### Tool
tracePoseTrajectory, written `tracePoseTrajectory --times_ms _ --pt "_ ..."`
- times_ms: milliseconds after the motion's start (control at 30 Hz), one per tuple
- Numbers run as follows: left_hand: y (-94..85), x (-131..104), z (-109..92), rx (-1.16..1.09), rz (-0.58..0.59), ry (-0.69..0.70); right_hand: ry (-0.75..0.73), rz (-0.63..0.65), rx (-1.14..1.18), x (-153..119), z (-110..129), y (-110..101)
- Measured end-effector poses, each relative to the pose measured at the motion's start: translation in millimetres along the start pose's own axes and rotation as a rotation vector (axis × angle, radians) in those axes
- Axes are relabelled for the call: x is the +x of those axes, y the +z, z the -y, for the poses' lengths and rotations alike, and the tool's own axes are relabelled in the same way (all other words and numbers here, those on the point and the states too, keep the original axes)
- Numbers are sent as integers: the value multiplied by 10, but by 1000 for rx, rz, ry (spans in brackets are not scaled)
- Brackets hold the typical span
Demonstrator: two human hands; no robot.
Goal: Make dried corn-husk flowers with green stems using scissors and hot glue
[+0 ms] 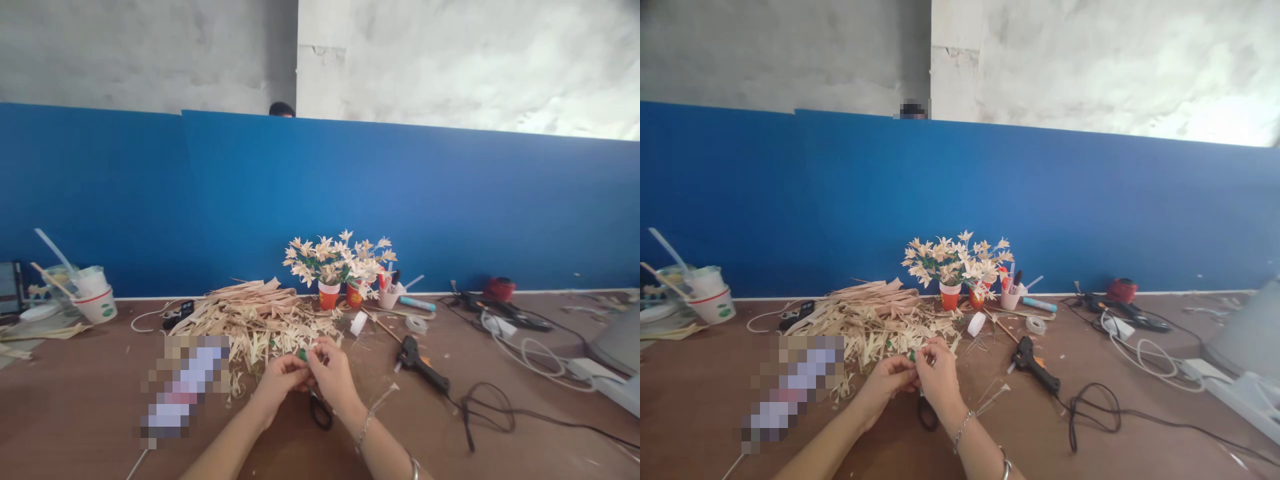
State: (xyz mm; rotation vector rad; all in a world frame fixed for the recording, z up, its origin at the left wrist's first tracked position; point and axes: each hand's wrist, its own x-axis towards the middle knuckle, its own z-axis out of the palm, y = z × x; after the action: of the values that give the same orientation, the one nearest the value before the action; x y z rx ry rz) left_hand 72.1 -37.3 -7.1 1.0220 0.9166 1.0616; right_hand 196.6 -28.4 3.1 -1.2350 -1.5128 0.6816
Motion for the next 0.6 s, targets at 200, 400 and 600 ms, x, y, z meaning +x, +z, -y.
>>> tracePoseTrajectory --times_ms 200,400,600 --pt "21 34 18 88 -54 54 4 -19 46 19 -66 17" --pt "-68 62 -5 169 -176 128 -71 26 43 67 -80 -71" --pt "-174 108 -25 339 -287 210 -419 -103 -217 57 -42 -187"
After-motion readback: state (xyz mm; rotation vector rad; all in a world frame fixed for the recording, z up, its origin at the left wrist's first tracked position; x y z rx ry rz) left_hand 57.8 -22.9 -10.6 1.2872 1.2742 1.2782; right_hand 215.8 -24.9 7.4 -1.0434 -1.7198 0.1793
